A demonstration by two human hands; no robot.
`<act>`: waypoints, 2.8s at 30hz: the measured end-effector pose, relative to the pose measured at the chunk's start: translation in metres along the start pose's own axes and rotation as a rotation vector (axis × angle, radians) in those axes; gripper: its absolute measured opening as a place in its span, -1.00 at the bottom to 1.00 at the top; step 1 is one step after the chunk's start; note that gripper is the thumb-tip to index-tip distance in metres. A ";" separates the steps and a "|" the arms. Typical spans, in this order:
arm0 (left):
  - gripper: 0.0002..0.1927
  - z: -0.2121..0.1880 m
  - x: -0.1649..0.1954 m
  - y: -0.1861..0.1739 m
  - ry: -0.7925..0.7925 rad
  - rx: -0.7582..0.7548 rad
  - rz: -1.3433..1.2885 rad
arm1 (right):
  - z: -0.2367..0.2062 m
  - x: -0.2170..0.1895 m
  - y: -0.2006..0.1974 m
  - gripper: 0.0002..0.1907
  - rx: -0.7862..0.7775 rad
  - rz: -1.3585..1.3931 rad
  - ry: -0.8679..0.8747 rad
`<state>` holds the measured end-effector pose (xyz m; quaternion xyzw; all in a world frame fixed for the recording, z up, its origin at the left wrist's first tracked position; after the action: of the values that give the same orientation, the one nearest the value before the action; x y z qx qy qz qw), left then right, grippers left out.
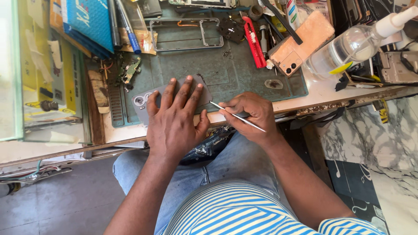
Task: The person uses a metal prying tool to carefully separate the back cover of a smartphone from its frame. They work along the edges, prying and lifting the cover until it detaches, then set the cover aside.
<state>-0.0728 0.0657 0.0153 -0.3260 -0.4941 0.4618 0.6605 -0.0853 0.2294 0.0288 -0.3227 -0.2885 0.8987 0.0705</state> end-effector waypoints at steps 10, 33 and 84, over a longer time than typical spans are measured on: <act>-0.54 -0.013 0.018 -0.040 0.197 0.162 -0.157 | -0.018 0.023 -0.003 -0.87 0.051 0.561 0.182; -0.74 -0.092 0.010 -0.029 0.121 -0.374 -0.680 | -0.074 0.010 -0.047 -0.72 0.216 0.992 0.169; -0.29 -0.011 0.001 -0.007 0.028 0.025 -0.016 | 0.027 -0.005 0.001 -0.86 0.045 -0.076 -0.043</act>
<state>-0.0600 0.0645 0.0181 -0.3201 -0.4816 0.4579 0.6752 -0.0983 0.2139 0.0475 -0.2902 -0.2815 0.9085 0.1054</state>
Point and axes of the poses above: each hand's wrist, its own z-axis towards the middle knuckle, its own y-axis out of the palm, x = y × z, the point moved 10 cm from there along z, towards the middle knuckle, and after that the axes turned 12 degrees about -y, right-handed, at the moved point
